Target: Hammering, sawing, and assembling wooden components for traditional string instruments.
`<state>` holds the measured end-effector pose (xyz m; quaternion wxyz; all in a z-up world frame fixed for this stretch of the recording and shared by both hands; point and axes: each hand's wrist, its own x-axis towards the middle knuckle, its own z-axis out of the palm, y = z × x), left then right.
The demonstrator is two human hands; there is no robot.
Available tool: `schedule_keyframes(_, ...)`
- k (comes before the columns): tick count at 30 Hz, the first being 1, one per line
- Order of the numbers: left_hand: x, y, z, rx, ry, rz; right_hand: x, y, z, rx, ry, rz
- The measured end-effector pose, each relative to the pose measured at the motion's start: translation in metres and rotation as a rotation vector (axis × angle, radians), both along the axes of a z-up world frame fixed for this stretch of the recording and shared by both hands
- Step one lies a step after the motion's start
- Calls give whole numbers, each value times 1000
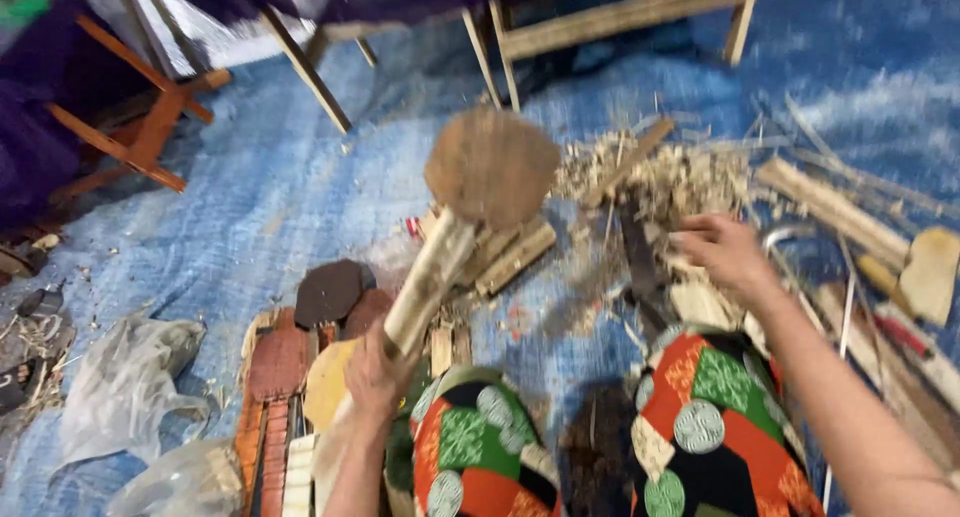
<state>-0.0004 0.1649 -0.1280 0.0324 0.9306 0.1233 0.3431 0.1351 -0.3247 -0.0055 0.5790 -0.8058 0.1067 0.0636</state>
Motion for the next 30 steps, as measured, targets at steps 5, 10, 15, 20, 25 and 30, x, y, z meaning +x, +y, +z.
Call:
schedule_keyframes(5, 75, -67, 138, -216, -140, -15, -21, 98, 118, 377, -294, 220)
schedule_keyframes(10, 73, -168, 203, -702, -281, -325, -58, 151, 206, 532, -249, 342)
schedule_keyframes(15, 66, -201, 153, -554, -363, -369, -30, 161, 168, 741, -380, 307)
schedule_keyframes(20, 38, -219, 154, -598, -322, -638, -41, 144, 153, 756, -411, 101)
schedule_keyframes(25, 51, -189, 146, -1165, -19, -603, -29, 128, 96, 492, -230, 187)
schedule_keyframes(30, 75, -158, 136, -1569, -196, -782, -25, 148, -17, 316, -136, 212)
